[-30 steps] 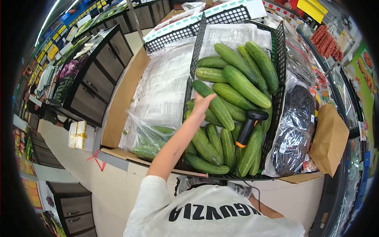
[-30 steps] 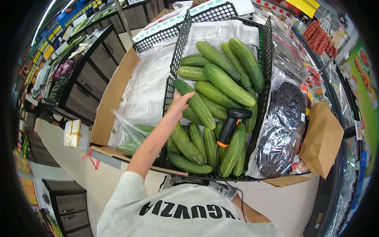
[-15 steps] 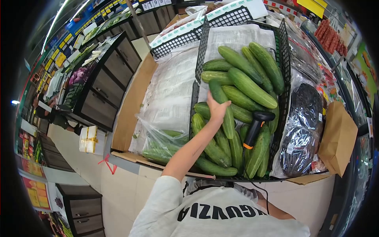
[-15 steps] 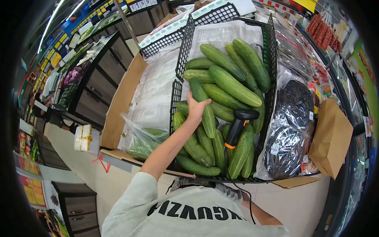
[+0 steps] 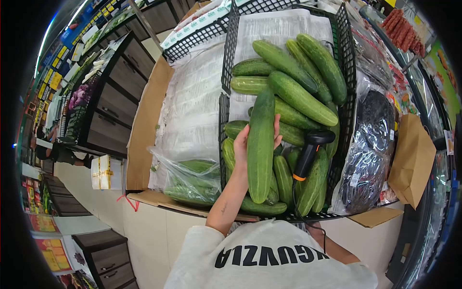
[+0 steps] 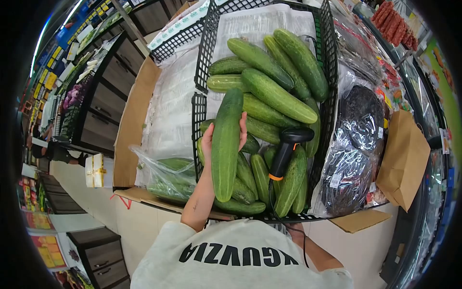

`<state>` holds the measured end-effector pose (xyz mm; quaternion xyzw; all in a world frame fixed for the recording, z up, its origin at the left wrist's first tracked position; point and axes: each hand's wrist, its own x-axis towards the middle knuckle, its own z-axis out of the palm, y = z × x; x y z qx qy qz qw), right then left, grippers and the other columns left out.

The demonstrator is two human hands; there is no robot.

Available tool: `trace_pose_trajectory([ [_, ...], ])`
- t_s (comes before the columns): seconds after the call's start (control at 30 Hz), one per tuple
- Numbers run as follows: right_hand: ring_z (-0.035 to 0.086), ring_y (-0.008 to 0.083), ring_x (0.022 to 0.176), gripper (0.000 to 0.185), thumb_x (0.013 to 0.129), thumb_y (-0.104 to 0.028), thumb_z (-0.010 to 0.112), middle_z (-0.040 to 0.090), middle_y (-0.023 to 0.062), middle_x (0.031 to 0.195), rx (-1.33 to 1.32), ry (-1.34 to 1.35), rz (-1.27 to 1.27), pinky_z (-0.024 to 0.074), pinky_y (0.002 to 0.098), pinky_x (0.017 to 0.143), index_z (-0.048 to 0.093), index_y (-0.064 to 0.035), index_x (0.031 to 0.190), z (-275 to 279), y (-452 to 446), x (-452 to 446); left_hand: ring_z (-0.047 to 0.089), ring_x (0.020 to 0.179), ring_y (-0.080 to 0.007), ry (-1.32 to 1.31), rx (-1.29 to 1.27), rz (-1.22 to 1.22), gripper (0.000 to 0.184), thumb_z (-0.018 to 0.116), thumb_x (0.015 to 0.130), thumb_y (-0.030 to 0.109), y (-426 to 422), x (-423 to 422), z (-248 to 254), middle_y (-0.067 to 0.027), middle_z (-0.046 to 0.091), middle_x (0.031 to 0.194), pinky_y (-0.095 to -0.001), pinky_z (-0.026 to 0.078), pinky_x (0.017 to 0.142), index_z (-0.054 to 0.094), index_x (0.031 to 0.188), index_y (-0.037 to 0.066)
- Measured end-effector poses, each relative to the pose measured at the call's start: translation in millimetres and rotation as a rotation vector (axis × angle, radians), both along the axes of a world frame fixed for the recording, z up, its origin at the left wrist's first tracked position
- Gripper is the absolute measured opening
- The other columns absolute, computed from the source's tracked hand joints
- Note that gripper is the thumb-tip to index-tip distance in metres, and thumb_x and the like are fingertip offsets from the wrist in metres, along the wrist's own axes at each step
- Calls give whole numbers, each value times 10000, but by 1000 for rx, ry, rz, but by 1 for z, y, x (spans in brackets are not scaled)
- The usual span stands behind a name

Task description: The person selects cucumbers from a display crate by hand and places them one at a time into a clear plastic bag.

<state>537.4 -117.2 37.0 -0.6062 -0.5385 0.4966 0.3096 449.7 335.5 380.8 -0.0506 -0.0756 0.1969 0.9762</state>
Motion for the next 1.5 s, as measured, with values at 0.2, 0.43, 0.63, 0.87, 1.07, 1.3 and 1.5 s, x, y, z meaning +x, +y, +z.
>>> trace_pose_trajectory([
  [0.2,526,225,844,302,776,-291,418,567,140,806,-128,-12,-27,405,323,715,535,-28,867,18,-40,-6,454,961,-198,17,57,5,568,500,731,394,-5,2,-27,-98,407,1138,-313,420,725,382,1132,10],
  [0.43,527,224,840,304,773,-292,417,565,142,807,-226,-16,22,405,320,711,536,-27,864,29,-46,1,480,864,-206,9,79,10,551,467,738,426,-7,-5,-33,-142,465,1034,-312,395,735,425,1077,-7],
  [0.63,527,224,837,306,772,-292,417,564,144,808,-272,-38,52,405,317,708,536,-26,862,34,-41,15,480,954,-255,296,29,113,598,412,778,420,-7,-13,-5,-184,404,1142,-356,372,844,293,1186,0],
  [0.87,528,224,834,308,770,-293,416,563,146,808,-274,-18,42,405,314,705,537,-25,860,30,-17,-6,453,908,-182,79,92,-14,764,443,686,609,-15,-21,-5,-145,416,1081,-280,451,655,274,1231,101],
  [1.07,528,224,831,310,768,-294,416,562,148,809,-327,-13,-38,405,312,702,537,-24,858,41,-33,-40,431,863,-177,-93,96,-44,866,556,629,581,-17,-11,-22,-105,431,955,-264,432,661,195,1259,109],
  [1.3,529,224,827,312,766,-295,415,561,151,810,-340,-49,-17,405,309,699,538,-23,855,56,-4,-33,501,912,-217,293,162,93,595,340,820,440,-17,-22,-13,-175,433,1107,-349,397,812,288,1204,-11],
  [1.5,529,224,824,313,764,-296,415,560,153,810,-353,-101,-60,405,306,696,539,-23,853,82,13,-26,505,869,-233,268,249,35,626,368,785,502,-18,-28,-18,-172,450,1081,-331,426,759,347,1157,-2],
])
